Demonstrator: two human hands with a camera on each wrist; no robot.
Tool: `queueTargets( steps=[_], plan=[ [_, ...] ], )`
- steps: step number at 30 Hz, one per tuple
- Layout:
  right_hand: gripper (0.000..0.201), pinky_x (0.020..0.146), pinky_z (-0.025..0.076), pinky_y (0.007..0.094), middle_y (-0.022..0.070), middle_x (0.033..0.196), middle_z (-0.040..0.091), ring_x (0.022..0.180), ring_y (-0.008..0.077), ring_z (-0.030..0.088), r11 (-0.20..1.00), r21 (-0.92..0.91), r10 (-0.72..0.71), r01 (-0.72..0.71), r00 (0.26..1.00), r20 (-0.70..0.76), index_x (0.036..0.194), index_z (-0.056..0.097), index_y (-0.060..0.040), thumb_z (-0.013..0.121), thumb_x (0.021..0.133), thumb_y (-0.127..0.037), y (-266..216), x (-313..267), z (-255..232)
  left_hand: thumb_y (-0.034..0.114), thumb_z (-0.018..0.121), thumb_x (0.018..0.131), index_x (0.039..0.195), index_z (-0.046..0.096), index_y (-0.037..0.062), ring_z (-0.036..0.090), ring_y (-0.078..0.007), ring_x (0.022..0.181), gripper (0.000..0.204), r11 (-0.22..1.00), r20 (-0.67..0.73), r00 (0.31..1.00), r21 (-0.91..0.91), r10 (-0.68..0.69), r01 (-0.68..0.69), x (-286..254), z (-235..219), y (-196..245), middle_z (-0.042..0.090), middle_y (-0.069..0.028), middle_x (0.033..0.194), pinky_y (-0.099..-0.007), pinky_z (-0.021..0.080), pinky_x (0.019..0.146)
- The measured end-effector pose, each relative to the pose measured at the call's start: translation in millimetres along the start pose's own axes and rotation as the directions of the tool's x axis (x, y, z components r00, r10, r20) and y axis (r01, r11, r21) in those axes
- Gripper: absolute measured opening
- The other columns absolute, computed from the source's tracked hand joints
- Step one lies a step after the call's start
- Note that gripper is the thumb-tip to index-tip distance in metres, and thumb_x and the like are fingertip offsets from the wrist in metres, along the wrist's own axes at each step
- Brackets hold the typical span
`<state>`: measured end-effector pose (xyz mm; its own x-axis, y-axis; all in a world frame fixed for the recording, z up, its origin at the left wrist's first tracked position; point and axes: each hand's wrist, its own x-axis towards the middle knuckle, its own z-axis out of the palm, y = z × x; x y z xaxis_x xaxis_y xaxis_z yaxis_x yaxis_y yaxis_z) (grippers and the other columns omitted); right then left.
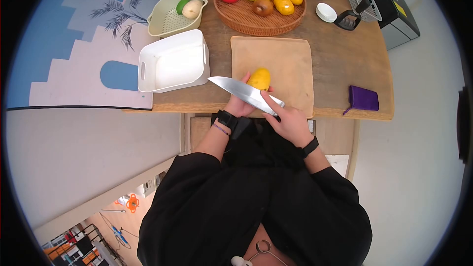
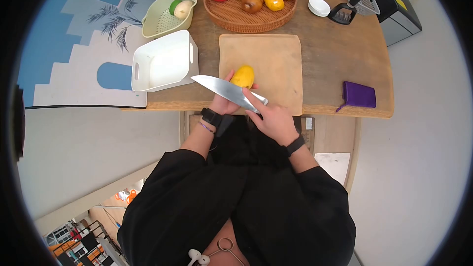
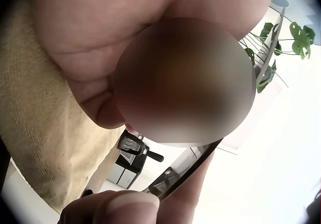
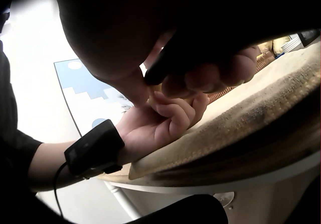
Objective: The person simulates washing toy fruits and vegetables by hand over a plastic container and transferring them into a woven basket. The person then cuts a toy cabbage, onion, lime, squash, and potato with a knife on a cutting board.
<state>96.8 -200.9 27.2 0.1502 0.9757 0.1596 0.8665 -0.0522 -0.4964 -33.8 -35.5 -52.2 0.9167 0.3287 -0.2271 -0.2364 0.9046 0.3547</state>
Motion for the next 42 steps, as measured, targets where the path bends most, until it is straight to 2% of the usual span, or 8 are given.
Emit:
queueTargets(
  steps=[7, 9, 11, 14, 24, 29, 37, 42],
  plan=[
    [0.065, 0.059, 0.055, 0.0445, 0.0143, 0.07, 0.066, 0.061, 0.0356, 0.066, 0.999, 0.047, 0.019, -0.02, 1.0, 0.01, 0.154, 0.043, -0.0381, 0.068, 0.094, -0.037, 8, 6, 0, 0.056, 0.039, 0.106, 0.129, 0.059, 0.0081, 0.067, -0.032, 0.111, 0.057, 0.989, -0.085, 0.996, -0.146, 0.027, -0.039, 6, 1, -3, 0.068, -0.0148, 0.119, -0.0482, 0.052, 0.101],
    [0.064, 0.063, 0.056, 0.0446, 0.0155, 0.076, 0.069, 0.065, 0.0368, 0.068, 0.992, 0.105, 0.065, -0.063, 0.998, -0.015, 0.154, 0.044, -0.036, 0.067, 0.095, -0.037, 17, 8, 6, 0.054, 0.039, 0.106, 0.125, 0.062, 0.0093, 0.068, -0.0281, 0.097, 0.053, 0.994, -0.244, 0.969, -0.081, 0.049, -0.071, 0, 2, -8, 0.069, -0.0118, 0.114, -0.0426, 0.055, 0.089],
    [0.06, 0.071, 0.056, 0.0427, 0.0168, 0.087, 0.072, 0.075, 0.0383, 0.07, 0.891, 0.411, 0.244, -0.193, 0.967, -0.075, 0.153, 0.046, -0.0309, 0.065, 0.096, -0.038, 36, 20, 14, 0.053, 0.039, 0.106, 0.123, 0.063, 0.0094, 0.057, -0.0205, 0.072, 0.053, 0.998, 0.028, 0.999, -0.041, -0.038, 0.039, -1, 1, 2, 0.069, -0.0105, 0.104, -0.0334, 0.044, 0.067],
    [0.057, 0.074, 0.056, 0.0402, 0.0173, 0.086, 0.072, 0.077, 0.0378, 0.069, 0.906, 0.222, 0.36, -0.36, 0.932, 0.043, 0.151, 0.049, -0.0282, 0.064, 0.097, -0.039, 44, 26, -2, 0.054, 0.038, 0.106, 0.122, 0.063, 0.0085, 0.059, -0.0225, 0.071, 0.055, 1.0, -0.113, 0.993, -0.024, -0.022, 0.02, -3, 9, 3, 0.069, -0.012, 0.103, -0.0332, 0.043, 0.066],
    [0.061, 0.061, 0.055, 0.0429, 0.0169, 0.076, 0.068, 0.064, 0.0367, 0.068, 0.968, 0.246, 0.079, -0.056, 0.993, -0.086, 0.152, 0.047, -0.0338, 0.068, 0.095, -0.036, 3, 6, -15, 0.056, 0.034, 0.107, 0.134, 0.057, 0.0083, 0.066, -0.0304, 0.11, 0.059, 0.996, -0.202, 0.976, 0.012, 0.084, -0.083, 1, 14, -4, 0.068, -0.0161, 0.12, -0.0448, 0.054, 0.092],
    [0.067, 0.057, 0.053, 0.0427, 0.015, 0.064, 0.061, 0.057, 0.0346, 0.064, 0.998, -0.035, 0.048, -0.044, 0.993, 0.107, 0.153, 0.045, -0.0369, 0.072, 0.092, -0.034, -1, 1, -7, 0.061, 0.036, 0.105, 0.137, 0.055, 0.0075, 0.066, -0.0299, 0.113, 0.065, 0.999, -0.038, 0.998, 0.004, 0.041, -0.041, -1, 3, -4, 0.067, -0.0181, 0.123, -0.0475, 0.052, 0.101],
    [0.063, 0.055, 0.053, 0.0435, 0.0129, 0.064, 0.062, 0.056, 0.0346, 0.064, 0.999, -0.037, -0.012, 0.015, 0.997, 0.077, 0.152, 0.046, -0.0381, 0.069, 0.094, -0.036, 14, 9, 3, 0.066, 0.034, 0.104, 0.136, 0.055, 0.0089, 0.064, -0.0278, 0.116, 0.069, 0.998, -0.063, 0.997, 0.046, 0.051, -0.048, 6, -4, -7, 0.066, -0.0137, 0.124, -0.0439, 0.054, 0.094],
    [0.06, 0.065, 0.056, 0.0473, 0.0175, 0.085, 0.072, 0.073, 0.0421, 0.069, 0.954, 0.142, 0.278, -0.266, 0.957, -0.08, 0.153, 0.045, -0.0328, 0.065, 0.096, -0.037, 41, 24, 3, 0.058, 0.028, 0.108, 0.136, 0.055, 0.0113, 0.063, -0.0248, 0.106, 0.061, 0.999, -0.082, 0.996, 0.028, 0.042, -0.04, 3, 3, -3, 0.066, -0.0092, 0.121, -0.0342, 0.05, 0.073]
  ],
)
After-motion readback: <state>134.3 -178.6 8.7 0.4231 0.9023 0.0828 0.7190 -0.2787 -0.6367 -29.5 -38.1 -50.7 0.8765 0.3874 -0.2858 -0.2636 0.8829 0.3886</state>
